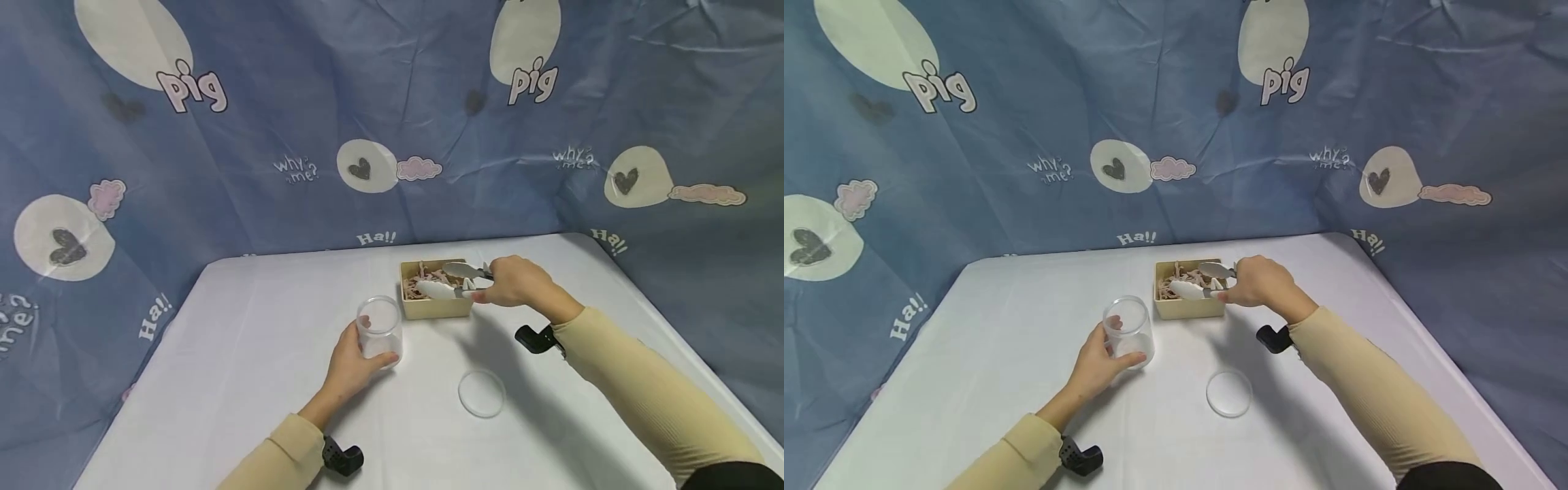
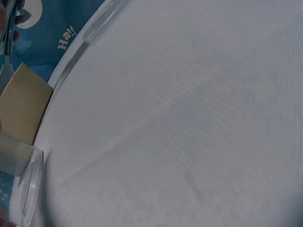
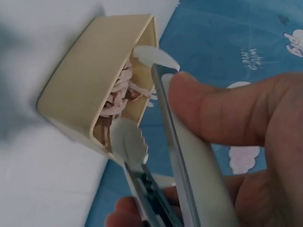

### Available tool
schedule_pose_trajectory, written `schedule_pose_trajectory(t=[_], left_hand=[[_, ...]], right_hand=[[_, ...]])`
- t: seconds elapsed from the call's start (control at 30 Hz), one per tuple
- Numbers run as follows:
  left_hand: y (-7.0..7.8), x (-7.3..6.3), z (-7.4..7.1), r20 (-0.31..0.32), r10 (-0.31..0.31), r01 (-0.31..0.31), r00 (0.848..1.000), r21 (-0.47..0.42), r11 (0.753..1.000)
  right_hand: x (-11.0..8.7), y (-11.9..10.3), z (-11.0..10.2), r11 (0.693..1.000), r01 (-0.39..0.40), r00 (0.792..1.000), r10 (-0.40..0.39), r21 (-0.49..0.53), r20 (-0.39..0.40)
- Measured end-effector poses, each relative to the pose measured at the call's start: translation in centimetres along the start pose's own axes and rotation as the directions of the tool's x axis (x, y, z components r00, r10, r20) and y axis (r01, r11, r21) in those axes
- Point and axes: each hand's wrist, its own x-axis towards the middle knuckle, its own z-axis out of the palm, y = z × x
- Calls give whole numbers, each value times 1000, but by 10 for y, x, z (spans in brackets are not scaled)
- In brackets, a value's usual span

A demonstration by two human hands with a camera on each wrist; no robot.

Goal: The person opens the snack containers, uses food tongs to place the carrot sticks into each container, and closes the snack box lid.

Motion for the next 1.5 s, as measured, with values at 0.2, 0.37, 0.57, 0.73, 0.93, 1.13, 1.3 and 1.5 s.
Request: schedule_pose_trajectory(t=[0.2,0.37,0.57,0.73,0.93,1.13,1.3,1.5], left_hand=[[3,1,4,-10,15,-15,1000,-3,1000],[5,2,6,-14,14,-14,1000,-2,1000],[8,2,7,-8,11,-11,1000,-10,1000],[9,4,7,-9,12,-12,1000,-7,1000],[9,7,9,-9,15,-15,1000,-7,1000],[8,9,10,-11,10,-10,1000,1,1000],[8,8,10,-12,6,-6,1000,-9,1000],[7,8,10,-9,8,-8,1000,-10,1000]], right_hand=[[16,-6,-3,999,-23,998,26,-40,63],[21,-16,-7,995,-66,995,71,-80,68],[20,-16,-5,994,-72,997,73,-85,3],[17,-11,-3,994,-54,997,48,-92,-61],[13,-7,-1,995,-51,994,42,-86,-99],[6,-4,-2,998,-52,987,45,-41,-151],[2,3,3,998,-33,983,42,53,-180],[-4,11,9,992,8,978,19,129,-206]])
